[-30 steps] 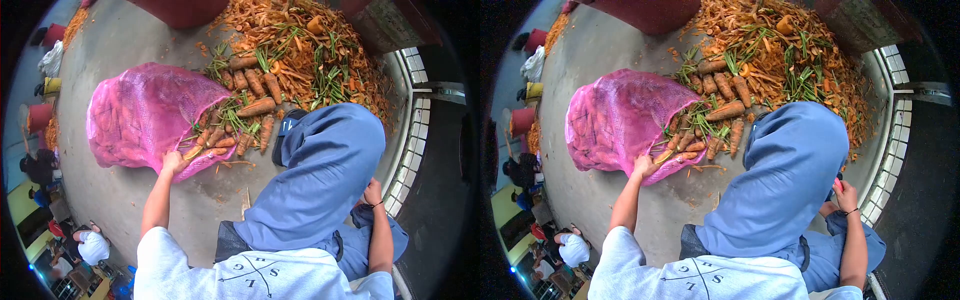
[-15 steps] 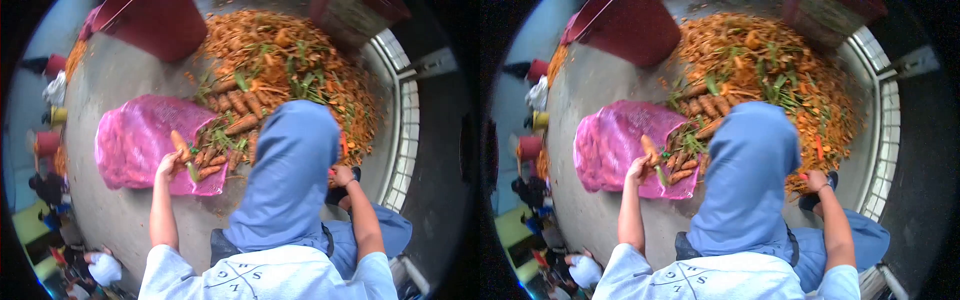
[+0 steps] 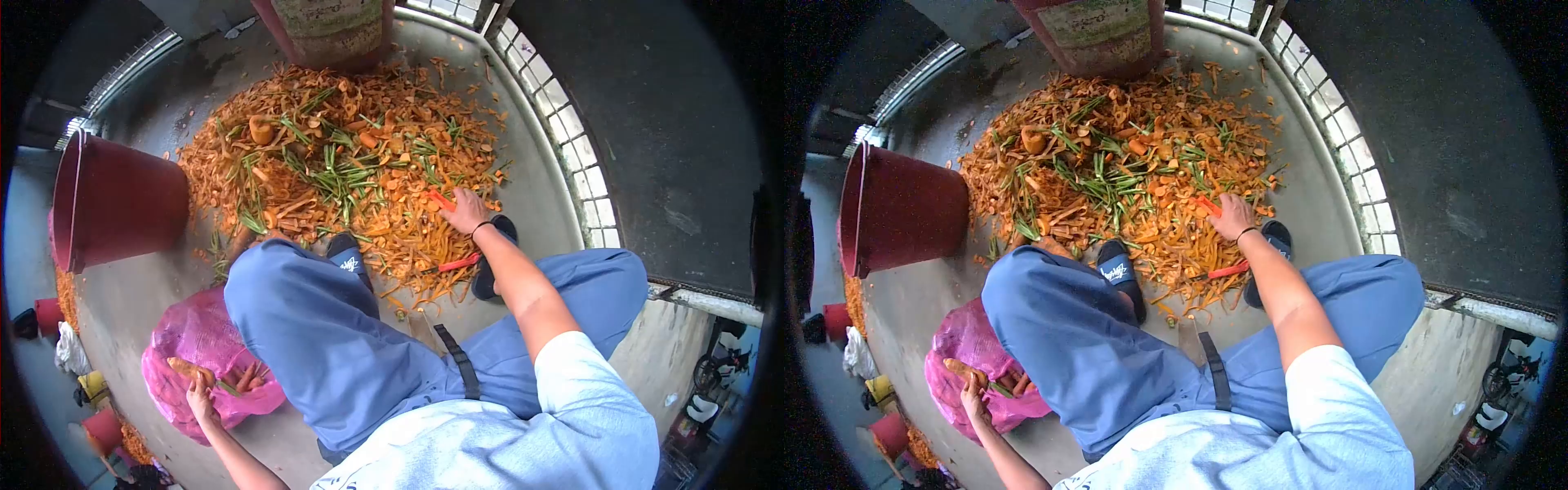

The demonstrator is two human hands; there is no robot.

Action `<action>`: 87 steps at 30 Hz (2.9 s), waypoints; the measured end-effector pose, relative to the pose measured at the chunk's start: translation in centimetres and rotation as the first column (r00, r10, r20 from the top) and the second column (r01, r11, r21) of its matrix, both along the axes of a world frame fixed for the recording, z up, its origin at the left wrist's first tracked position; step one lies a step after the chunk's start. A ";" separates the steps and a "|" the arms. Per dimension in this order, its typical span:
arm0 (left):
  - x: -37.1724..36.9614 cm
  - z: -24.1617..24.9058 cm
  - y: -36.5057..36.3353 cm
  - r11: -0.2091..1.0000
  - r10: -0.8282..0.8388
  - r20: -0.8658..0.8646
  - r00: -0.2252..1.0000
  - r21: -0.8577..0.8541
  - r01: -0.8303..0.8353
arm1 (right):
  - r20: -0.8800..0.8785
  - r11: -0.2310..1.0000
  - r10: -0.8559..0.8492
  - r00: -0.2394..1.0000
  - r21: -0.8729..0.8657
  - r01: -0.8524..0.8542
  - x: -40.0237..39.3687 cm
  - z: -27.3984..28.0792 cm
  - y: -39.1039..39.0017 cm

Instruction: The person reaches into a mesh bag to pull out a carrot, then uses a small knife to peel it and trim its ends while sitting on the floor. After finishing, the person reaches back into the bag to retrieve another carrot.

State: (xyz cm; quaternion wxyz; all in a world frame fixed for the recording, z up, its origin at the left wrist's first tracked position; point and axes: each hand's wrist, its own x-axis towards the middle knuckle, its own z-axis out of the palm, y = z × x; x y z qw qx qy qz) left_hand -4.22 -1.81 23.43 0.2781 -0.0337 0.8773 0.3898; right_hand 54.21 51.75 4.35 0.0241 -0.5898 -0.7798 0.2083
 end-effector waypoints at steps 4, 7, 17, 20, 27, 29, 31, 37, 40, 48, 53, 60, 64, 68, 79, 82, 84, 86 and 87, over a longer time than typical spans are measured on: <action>1.2 6.1 3.0 0.920 -0.390 -0.270 0.880 -0.091 0.380 | 0.176 0.902 0.233 0.956 -0.406 -0.145 -1.0 0.5 1.9; -0.9 8.1 3.2 0.861 -0.508 -0.348 0.788 -0.200 0.467 | 0.071 0.974 0.077 0.995 -0.220 -0.059 -0.8 0.0 0.9; 0.9 14.7 22.8 0.203 -0.226 -0.113 0.968 0.966 0.160 | -0.685 0.779 -0.584 0.436 -0.623 0.064 0.5 8.3 5.2; 4.4 17.5 30.8 -0.056 -0.506 -0.019 0.863 0.998 -0.011 | -0.769 0.827 -0.503 0.395 -0.560 -0.038 1.5 12.6 6.6; 16.7 17.9 45.6 0.166 -0.654 0.226 0.722 0.974 -0.155 | -0.906 0.963 -0.161 0.393 -0.231 -0.138 -1.2 29.2 4.8; 22.2 17.4 47.4 0.193 -0.699 0.256 0.668 0.967 -0.169 | -0.960 0.955 -0.075 0.269 -0.147 -0.259 -2.9 32.6 2.6; 27.6 16.3 48.3 0.334 -0.665 0.343 0.663 0.931 -0.146 | -0.919 0.970 0.129 0.374 0.039 -0.238 -3.9 32.7 1.6; 35.4 7.1 50.0 0.306 -0.676 0.462 0.574 0.884 -0.352 | -0.876 0.861 -0.319 0.362 -0.428 -0.276 -6.1 22.2 -1.4; 36.5 3.0 50.7 0.399 -0.540 0.490 0.685 0.865 -0.304 | -0.830 0.780 -0.491 0.263 -0.554 -0.291 -6.2 19.5 -3.6; 36.3 -1.7 50.9 0.472 -0.307 0.593 0.745 0.774 -0.421 | -0.696 0.955 -0.096 0.711 -0.267 -0.132 -6.0 19.2 -3.7; 36.6 -0.7 50.3 0.450 -0.204 0.513 0.833 0.806 -0.386 | -0.861 0.939 -0.163 0.482 -0.285 -0.192 -7.4 16.7 -4.5; 36.5 -0.8 50.1 0.461 -0.195 0.600 0.776 0.755 -0.467 | -0.938 0.959 -0.196 0.286 -0.244 -0.143 -8.4 17.3 -5.9; 36.6 -0.8 50.2 0.446 -0.216 0.738 0.640 0.657 -0.607 | -0.961 0.940 -0.255 0.102 -0.271 -0.205 -8.7 18.6 -6.4; 35.9 -1.8 50.3 0.540 -0.288 0.777 0.560 0.615 -0.575 | -0.943 0.941 -0.159 0.292 -0.234 -0.245 -7.6 19.2 -6.1; 34.9 -1.7 49.9 0.652 -0.386 0.847 0.366 0.531 -0.541 | -0.780 0.933 0.350 0.518 0.242 -0.266 -6.8 22.4 -6.4; 36.5 -1.1 49.8 0.539 -0.241 0.413 0.879 0.810 -0.233 | -0.727 0.952 0.307 0.614 0.243 -0.188 -7.2 19.9 -6.1; 36.5 -3.2 50.1 0.516 -0.209 -0.178 0.962 0.815 0.263 | -0.679 0.963 0.263 0.685 0.226 -0.145 -7.6 17.5 -6.5; 35.0 -0.9 49.5 0.509 -0.216 -0.498 0.840 0.677 0.532 | -0.792 0.992 0.085 0.605 0.122 0.021 -8.8 17.8 -7.5; 34.1 2.0 48.4 0.501 -0.247 -0.652 0.717 0.548 0.670 | -0.824 0.999 -0.031 0.566 -0.006 0.045 -8.5 18.6 -8.0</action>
